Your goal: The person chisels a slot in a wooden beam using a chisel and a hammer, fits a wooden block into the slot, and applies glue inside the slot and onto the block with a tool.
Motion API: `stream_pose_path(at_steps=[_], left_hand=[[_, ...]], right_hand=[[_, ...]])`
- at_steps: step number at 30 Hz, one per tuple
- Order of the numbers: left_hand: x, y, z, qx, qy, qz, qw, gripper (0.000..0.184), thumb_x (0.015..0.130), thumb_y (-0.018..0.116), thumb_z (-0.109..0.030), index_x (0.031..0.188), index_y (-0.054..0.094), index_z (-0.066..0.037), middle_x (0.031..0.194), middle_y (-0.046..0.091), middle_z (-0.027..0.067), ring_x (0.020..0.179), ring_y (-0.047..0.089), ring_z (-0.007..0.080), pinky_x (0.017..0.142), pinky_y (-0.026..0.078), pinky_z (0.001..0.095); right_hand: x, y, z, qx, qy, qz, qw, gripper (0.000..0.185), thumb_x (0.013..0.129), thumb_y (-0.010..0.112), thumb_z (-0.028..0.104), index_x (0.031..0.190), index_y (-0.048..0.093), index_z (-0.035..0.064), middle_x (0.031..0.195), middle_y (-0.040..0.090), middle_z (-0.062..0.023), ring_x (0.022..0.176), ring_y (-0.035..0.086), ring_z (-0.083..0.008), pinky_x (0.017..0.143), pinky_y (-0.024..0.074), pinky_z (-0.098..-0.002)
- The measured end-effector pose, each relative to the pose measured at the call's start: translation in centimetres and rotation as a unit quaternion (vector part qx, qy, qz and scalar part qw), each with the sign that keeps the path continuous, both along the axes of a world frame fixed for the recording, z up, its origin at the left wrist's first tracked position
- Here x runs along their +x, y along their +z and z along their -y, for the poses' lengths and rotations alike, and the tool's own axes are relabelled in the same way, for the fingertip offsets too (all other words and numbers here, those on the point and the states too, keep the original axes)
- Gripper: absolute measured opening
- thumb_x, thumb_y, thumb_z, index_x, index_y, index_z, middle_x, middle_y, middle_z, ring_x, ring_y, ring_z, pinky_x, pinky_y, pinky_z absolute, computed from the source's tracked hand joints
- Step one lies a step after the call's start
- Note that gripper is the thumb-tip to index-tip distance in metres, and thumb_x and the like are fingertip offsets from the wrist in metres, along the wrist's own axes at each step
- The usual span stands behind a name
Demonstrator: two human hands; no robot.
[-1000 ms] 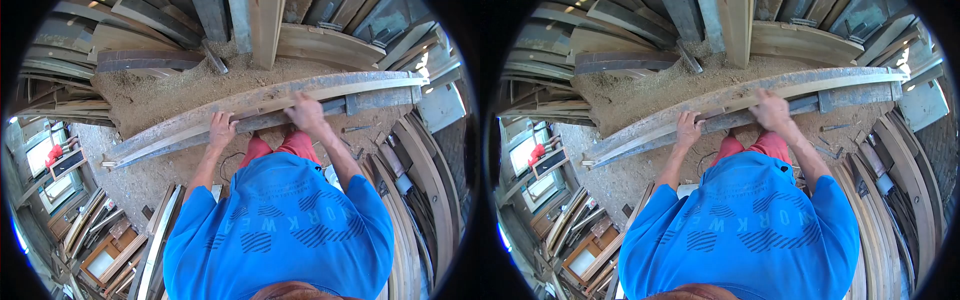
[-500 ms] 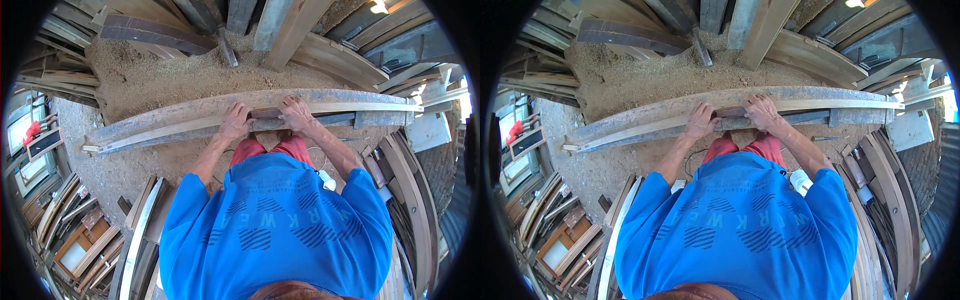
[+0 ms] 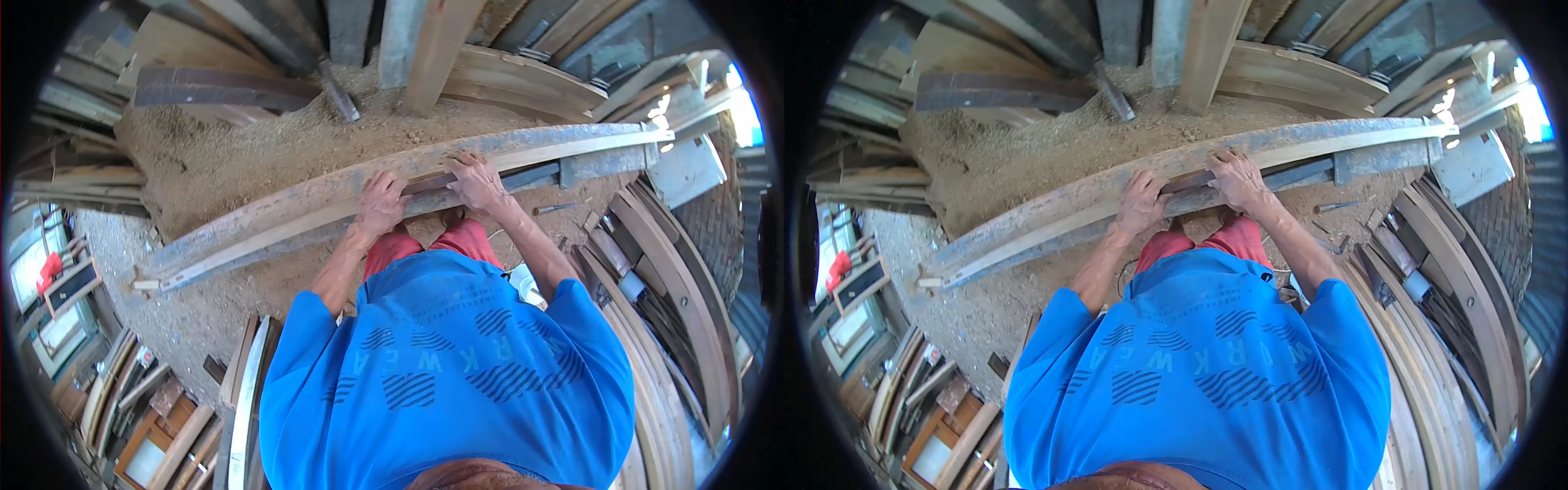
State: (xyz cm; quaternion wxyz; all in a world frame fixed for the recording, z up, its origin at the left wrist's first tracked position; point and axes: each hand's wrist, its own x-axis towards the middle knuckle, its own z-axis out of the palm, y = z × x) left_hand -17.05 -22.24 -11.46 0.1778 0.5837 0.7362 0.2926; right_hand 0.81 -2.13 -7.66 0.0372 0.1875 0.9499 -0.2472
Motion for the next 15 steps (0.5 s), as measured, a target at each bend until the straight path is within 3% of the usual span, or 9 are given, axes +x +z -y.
stream_pose_path(at_steps=[3,4,6,7,8,11,14,15], left_hand=[[0.1,0.3,-0.1,-0.004,0.003,-0.001,1.000,0.031,0.078,0.079,-0.018,0.104,0.067,-0.007,0.098,0.059,0.0131,0.099,0.058,0.0352,0.086,0.048,0.0458],[0.3,1.2,-0.5,-0.021,0.000,-0.034,0.999,0.031,0.077,0.079,-0.018,0.103,0.065,-0.007,0.099,0.058,0.0129,0.099,0.057,0.0346,0.085,0.049,0.0460],[0.7,3.0,-1.4,-0.058,-0.007,-0.100,0.993,0.033,0.077,0.081,-0.018,0.102,0.063,-0.007,0.100,0.057,0.0126,0.100,0.057,0.0335,0.083,0.050,0.0463],[1.0,3.7,-2.3,-0.081,-0.021,-0.108,0.991,0.032,0.079,0.080,-0.021,0.102,0.063,-0.007,0.101,0.058,0.0138,0.101,0.058,0.0344,0.084,0.050,0.0476],[1.3,4.2,-3.3,-0.104,-0.033,-0.118,0.987,0.033,0.080,0.079,-0.023,0.103,0.062,-0.007,0.102,0.059,0.0149,0.102,0.059,0.0353,0.084,0.051,0.0488],[1.8,2.9,-5.8,-0.208,-0.076,-0.119,0.968,0.035,0.086,0.074,-0.032,0.104,0.060,-0.005,0.105,0.063,0.0197,0.101,0.064,0.0397,0.083,0.053,0.0528],[1.0,3.1,-8.3,-0.285,-0.170,-0.124,0.935,0.039,0.089,0.070,-0.036,0.105,0.058,-0.003,0.104,0.066,0.0241,0.096,0.067,0.0442,0.081,0.055,0.0557],[0.7,3.5,-8.8,-0.304,-0.209,-0.125,0.921,0.040,0.090,0.069,-0.037,0.105,0.058,-0.002,0.103,0.067,0.0254,0.094,0.068,0.0456,0.081,0.055,0.0565]], right_hand=[[4.0,0.1,-1.0,-0.020,-0.168,-0.091,0.981,0.023,0.087,0.069,0.017,0.105,0.064,0.0032,0.102,0.067,-0.0195,0.100,0.064,-0.0422,0.090,0.0507,-0.0525],[5.9,-0.3,-2.0,-0.049,-0.263,-0.033,0.963,0.024,0.092,0.062,0.015,0.112,0.063,0.0029,0.105,0.068,-0.0231,0.103,0.065,-0.0426,0.090,0.0513,-0.0516],[10.3,-2.3,-4.0,-0.026,-0.396,0.002,0.918,0.029,0.094,0.063,0.021,0.118,0.062,0.0032,0.110,0.068,-0.0258,0.103,0.067,-0.0422,0.088,0.0528,-0.0510],[11.5,-1.9,-4.5,-0.064,-0.494,0.050,0.866,0.033,0.096,0.064,0.027,0.119,0.061,0.0036,0.110,0.069,-0.0270,0.104,0.067,-0.0425,0.087,0.0533,-0.0508],[13.9,-4.5,-5.6,-0.029,-0.521,0.101,0.847,0.047,0.096,0.066,0.036,0.125,0.056,0.0003,0.113,0.068,-0.0322,0.110,0.066,-0.0454,0.091,0.0527,-0.0509],[16.6,-8.8,-8.8,-0.081,-0.607,0.170,0.772,0.070,0.095,0.062,0.051,0.135,0.050,-0.0045,0.129,0.062,-0.0345,0.121,0.061,-0.0467,0.101,0.0494,-0.0494],[17.0,-13.2,-11.8,-0.105,-0.682,0.137,0.710,0.088,0.090,0.069,0.054,0.135,0.036,-0.0139,0.124,0.062,-0.0388,0.118,0.062,-0.0504,0.099,0.0504,-0.0514],[18.5,-17.2,-13.2,-0.109,-0.670,0.139,0.721,0.097,0.087,0.071,0.056,0.138,0.031,-0.0162,0.129,0.060,-0.0371,0.120,0.061,-0.0485,0.101,0.0502,-0.0507]])
